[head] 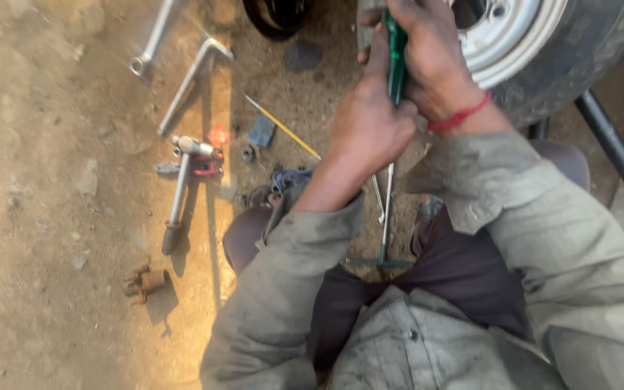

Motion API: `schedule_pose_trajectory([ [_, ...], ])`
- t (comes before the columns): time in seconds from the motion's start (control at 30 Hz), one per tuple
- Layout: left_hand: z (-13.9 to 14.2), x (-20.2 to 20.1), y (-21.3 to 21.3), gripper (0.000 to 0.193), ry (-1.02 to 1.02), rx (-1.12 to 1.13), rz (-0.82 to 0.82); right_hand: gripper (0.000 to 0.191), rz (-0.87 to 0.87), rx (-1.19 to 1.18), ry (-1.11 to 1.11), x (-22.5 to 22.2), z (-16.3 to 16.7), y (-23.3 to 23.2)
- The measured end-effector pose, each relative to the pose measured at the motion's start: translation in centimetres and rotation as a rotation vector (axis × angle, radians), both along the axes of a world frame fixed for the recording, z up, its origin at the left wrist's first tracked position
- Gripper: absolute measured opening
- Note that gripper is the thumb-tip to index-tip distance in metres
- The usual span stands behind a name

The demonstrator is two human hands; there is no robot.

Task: The person sits on the ground and uses a green-handled screwdriver to work on the hub of a vehicle wheel. They manipulate the tool with both hands, applying pressure to the wheel's center area while various other tools lie on the dirt nearby.

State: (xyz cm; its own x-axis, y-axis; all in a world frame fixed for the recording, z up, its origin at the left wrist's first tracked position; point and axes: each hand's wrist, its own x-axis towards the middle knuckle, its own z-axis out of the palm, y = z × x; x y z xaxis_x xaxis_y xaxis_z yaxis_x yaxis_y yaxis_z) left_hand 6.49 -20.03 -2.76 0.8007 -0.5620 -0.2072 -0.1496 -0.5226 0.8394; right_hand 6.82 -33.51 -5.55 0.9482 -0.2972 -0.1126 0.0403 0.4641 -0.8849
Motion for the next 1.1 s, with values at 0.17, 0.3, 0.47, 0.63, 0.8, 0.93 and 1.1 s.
schedule_pose_trajectory([
  [0.17, 0.1, 0.7, 0.3, 0.100, -0.077, -0.089, -0.022, 0.029, 0.028, -0.060, -0.025, -0.1, 0.1, -0.1],
  [0.3, 0.1, 1.6, -0.5, 0.099, -0.107, -0.061, 0.032, 0.027, 0.068, 0.002, -0.075, 0.3, -0.3, -0.4],
  [0.47, -0.1, 1.7, -0.7, 0.097, -0.067, -0.140, 0.004, 0.032, 0.084, -0.070, -0.119, -0.3, -0.8, -1.3],
  [0.63, 1.0, 4.2, -1.5, 0.086, -0.135, -0.260, 0.053, 0.039, 0.101, 0.204, -0.174, 0.2, -0.8, -0.8],
  [0.8, 1.9, 0.9, 0.2, 0.093, 0.073, -0.105, 0.002, 0.048, 0.104, 0.128, -0.027, -1.9, 0.4, 0.5],
  [0.93, 3.3, -0.8, 1.9, 0.098, 0.206, -0.034, -0.026, 0.054, 0.138, 0.131, 0.077, -3.7, 0.6, 1.4],
  [1.1, 5.4, -1.6, 2.5, 0.096, 0.202, -0.054, -0.013, 0.044, 0.226, 0.108, 0.200, -4.2, 0.7, 1.4],
])
